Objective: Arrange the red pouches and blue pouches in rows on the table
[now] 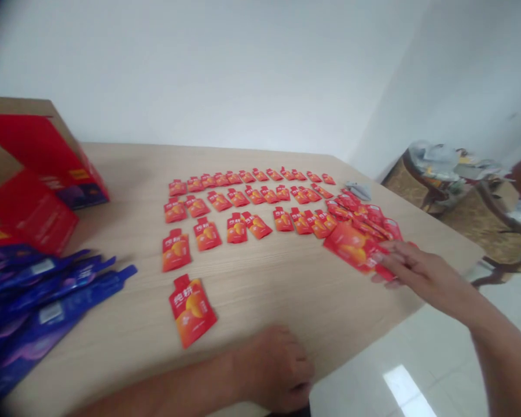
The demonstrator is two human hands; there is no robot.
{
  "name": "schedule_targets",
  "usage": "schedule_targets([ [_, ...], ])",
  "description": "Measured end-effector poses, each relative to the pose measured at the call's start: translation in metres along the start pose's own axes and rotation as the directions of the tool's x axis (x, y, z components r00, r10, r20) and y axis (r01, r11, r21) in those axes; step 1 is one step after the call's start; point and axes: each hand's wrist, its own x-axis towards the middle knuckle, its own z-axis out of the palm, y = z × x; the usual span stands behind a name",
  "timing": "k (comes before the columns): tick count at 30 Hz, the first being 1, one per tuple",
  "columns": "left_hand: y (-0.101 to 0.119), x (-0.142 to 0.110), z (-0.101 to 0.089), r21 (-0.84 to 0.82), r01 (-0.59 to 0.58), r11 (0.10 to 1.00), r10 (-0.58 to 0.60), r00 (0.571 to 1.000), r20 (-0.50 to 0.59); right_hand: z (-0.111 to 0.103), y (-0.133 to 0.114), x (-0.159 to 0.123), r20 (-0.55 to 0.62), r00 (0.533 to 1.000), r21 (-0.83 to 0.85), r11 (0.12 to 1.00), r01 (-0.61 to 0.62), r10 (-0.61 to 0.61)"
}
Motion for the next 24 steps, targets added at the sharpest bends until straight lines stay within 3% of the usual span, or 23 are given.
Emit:
schedule_targets([
  [2, 0.001, 0.002, -0.004, -0.002, 0.004, 1.0, -0.004, 1.0, 0.02, 0.022, -0.046, 0.007, 0.371, 0.925, 0.12, 0.992, 0.041, -0.083],
  [4, 0.001, 0.004, -0.007, -0.007, 0.008, 1.0, -0.008, 0.999, 0.038, 0.046, -0.093, 0.018, 0.554, 0.818, 0.116, 0.987, 0.109, -0.156],
  [7, 0.002, 0.005, -0.012, -0.026, 0.009, 1.0, -0.008, 0.999, 0.048, 0.075, -0.151, 0.041, 0.619, 0.698, 0.18, 0.93, 0.321, -0.361],
  [10, 0.002, 0.004, -0.015, -0.029, -0.004, 1.0, 0.005, 1.0, 0.02, 0.098, -0.189, 0.069, 0.633, 0.558, 0.269, 0.828, 0.492, -0.537],
  [14, 0.001, 0.004, -0.016, -0.038, -0.034, 0.999, 0.034, 0.999, 0.017, 0.131, -0.222, 0.097, 0.759, 0.372, 0.329, 0.808, 0.489, -0.534],
  [16, 0.001, 0.004, -0.017, -0.044, -0.042, 0.998, 0.043, 0.999, 0.024, 0.151, -0.233, 0.105, 0.799, 0.32, 0.321, 0.811, 0.489, -0.509],
  [18, 0.002, 0.004, -0.019, -0.034, -0.047, 0.998, 0.048, 0.998, 0.029, 0.168, -0.236, 0.105, 0.788, 0.349, 0.304, 0.814, 0.496, -0.507],
  [22, 0.01, 0.001, -0.022, 0.02, -0.042, 0.999, 0.043, 0.999, -0.01, 0.185, -0.218, 0.081, 0.538, 0.634, 0.295, 0.829, 0.476, -0.556],
  [23, 0.014, 0.0, -0.022, 0.035, -0.044, 0.998, 0.046, 0.998, -0.037, 0.185, -0.21, 0.071, 0.474, 0.674, 0.297, 0.824, 0.482, -0.566],
  [24, 0.017, -0.001, -0.022, 0.046, -0.057, 0.997, 0.059, 0.997, -0.056, 0.185, -0.202, 0.059, 0.439, 0.683, 0.298, 0.812, 0.502, -0.584],
])
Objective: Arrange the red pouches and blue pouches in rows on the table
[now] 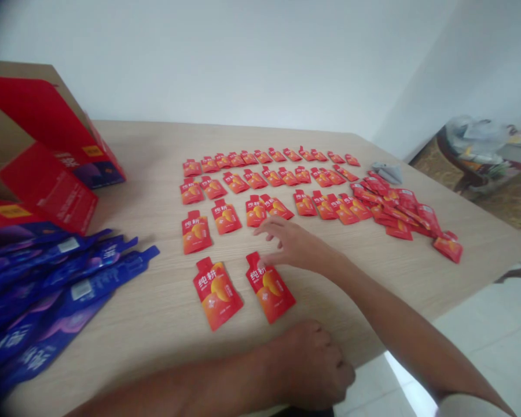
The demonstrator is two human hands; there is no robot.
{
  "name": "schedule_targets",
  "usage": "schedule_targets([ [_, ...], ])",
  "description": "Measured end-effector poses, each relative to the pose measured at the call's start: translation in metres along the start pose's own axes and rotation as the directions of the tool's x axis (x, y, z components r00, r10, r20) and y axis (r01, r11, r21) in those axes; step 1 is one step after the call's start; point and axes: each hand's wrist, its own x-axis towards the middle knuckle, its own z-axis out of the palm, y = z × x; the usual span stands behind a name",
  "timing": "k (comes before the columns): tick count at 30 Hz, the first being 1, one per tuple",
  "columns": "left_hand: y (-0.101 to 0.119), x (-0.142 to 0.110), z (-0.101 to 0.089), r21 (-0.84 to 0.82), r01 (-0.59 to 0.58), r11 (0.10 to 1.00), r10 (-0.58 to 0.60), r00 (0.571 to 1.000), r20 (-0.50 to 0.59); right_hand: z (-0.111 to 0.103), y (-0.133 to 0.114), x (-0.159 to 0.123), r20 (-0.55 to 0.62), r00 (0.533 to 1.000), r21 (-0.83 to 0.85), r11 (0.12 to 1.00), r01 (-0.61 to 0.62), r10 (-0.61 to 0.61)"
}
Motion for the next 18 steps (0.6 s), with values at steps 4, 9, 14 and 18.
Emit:
schedule_targets([
  [4, 0.012, -0.001, 0.0, -0.034, -0.08, 0.996, 0.082, 0.993, 0.079, 0.026, 0.003, -0.048, 0.147, 0.979, -0.072, 0.985, 0.156, -0.144],
  [9, 0.012, 0.0, 0.013, -0.117, -0.11, 0.987, 0.129, 0.977, 0.171, 0.054, 0.011, -0.063, 0.145, 0.963, -0.127, 0.961, 0.247, -0.228],
  [14, 0.003, 0.002, 0.04, -0.171, -0.136, 0.976, 0.171, 0.962, 0.211, 0.062, 0.019, -0.046, 0.066, 0.946, -0.13, 0.938, 0.322, -0.316],
  [18, -0.002, 0.003, 0.046, -0.208, -0.113, 0.972, 0.169, 0.946, 0.278, 0.069, 0.023, -0.035, 0.041, 0.897, -0.175, 0.881, 0.439, -0.439],
])
